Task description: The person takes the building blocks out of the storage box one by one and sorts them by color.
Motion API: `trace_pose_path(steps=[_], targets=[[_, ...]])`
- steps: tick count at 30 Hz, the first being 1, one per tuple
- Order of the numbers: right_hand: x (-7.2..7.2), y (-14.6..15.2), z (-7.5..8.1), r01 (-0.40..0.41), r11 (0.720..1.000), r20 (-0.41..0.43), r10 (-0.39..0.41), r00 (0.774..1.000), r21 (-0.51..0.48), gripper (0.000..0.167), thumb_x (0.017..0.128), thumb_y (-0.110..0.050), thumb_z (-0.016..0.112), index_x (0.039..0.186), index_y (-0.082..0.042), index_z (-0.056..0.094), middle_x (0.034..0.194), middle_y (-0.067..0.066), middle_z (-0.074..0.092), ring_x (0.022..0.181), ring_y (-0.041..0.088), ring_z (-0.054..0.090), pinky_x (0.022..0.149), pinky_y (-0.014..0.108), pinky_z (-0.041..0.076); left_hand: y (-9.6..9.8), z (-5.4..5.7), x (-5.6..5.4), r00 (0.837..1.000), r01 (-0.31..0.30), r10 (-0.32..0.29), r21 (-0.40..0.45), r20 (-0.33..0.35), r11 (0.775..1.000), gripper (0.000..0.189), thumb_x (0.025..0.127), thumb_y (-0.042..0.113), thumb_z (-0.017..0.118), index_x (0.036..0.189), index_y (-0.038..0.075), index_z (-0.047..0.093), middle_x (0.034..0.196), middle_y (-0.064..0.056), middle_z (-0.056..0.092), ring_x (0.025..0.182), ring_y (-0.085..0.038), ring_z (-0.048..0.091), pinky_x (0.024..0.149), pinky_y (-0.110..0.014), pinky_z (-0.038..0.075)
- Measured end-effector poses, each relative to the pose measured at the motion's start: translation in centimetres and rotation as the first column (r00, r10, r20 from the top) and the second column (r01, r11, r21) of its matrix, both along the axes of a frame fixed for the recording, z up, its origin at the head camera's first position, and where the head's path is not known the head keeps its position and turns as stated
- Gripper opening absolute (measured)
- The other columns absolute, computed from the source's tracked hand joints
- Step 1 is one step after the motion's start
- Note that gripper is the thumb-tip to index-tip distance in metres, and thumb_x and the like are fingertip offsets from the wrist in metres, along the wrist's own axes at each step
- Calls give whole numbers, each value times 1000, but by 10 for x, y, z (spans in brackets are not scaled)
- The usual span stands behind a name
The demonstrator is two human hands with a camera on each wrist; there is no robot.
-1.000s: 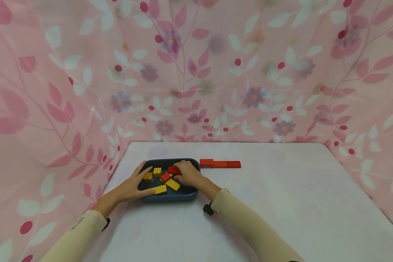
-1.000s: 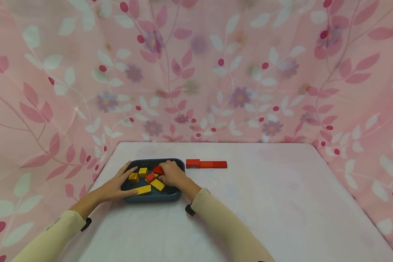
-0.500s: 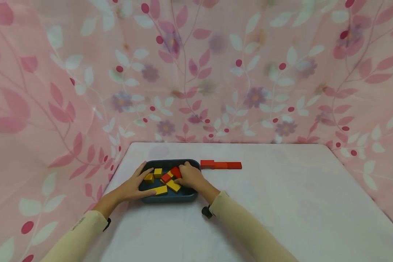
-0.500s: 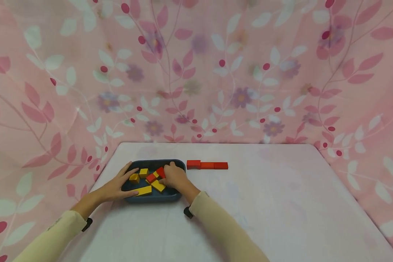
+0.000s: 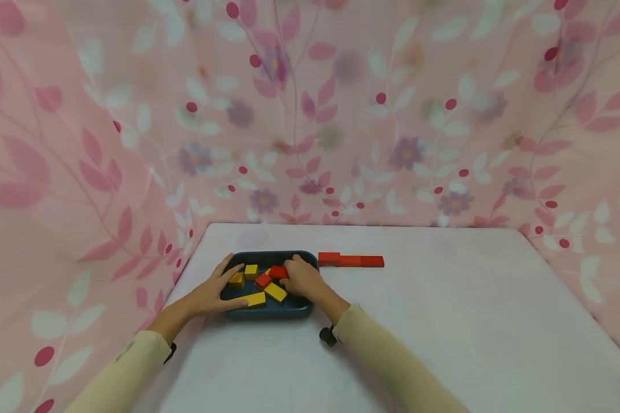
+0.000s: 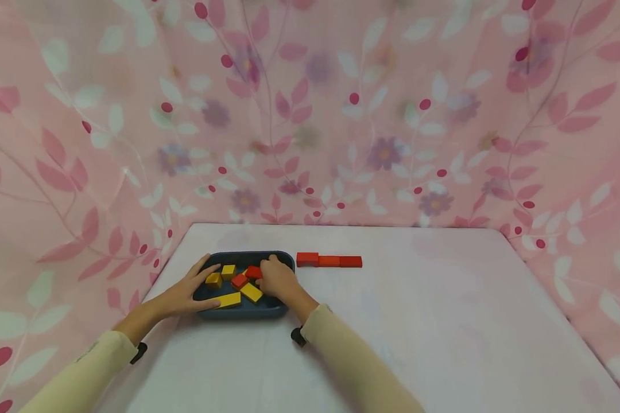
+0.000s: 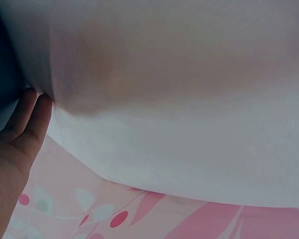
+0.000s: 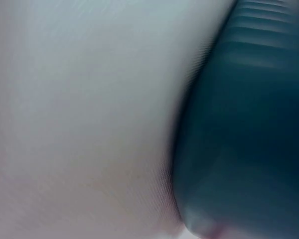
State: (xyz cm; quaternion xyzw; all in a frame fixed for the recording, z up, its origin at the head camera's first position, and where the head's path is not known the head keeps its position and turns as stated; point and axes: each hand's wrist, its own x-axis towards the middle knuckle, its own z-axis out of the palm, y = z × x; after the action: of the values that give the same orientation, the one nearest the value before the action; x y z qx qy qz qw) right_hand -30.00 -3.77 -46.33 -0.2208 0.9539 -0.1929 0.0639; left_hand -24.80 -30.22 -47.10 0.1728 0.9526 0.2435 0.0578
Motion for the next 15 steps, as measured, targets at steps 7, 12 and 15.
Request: trace_pose_path(steps=[7,12,15], targets=[[5,10,-1,-47,977,-12,46,999,-208,38,92,-29,71,123,-8,65,110,6,61,90,14,54,84,25,53,0,-2,6,1000,9,-9,-16,12,1000,97,81,64,68,157,20,27,167,-13,-3,142,-50,30,103,-72,36],[0,15,4,-126,933,-78,106,991,-338,35,90,-23,73,122,-10,67,110,7,64,87,14,55,80,23,52,-1,2,1,1000,5,-5,-15,1,1000,97,81,64,68,157,20,26,167,-13,-4,143,-50,29,102,-73,36],[-4,18,7,-148,895,-90,121,989,-421,35,87,-20,77,120,-11,69,105,7,65,80,14,55,73,21,50,-2,5,-1,1000,-2,2,-16,8,1000,96,81,64,69,157,22,27,167,-12,-4,143,-49,28,103,-73,35]])
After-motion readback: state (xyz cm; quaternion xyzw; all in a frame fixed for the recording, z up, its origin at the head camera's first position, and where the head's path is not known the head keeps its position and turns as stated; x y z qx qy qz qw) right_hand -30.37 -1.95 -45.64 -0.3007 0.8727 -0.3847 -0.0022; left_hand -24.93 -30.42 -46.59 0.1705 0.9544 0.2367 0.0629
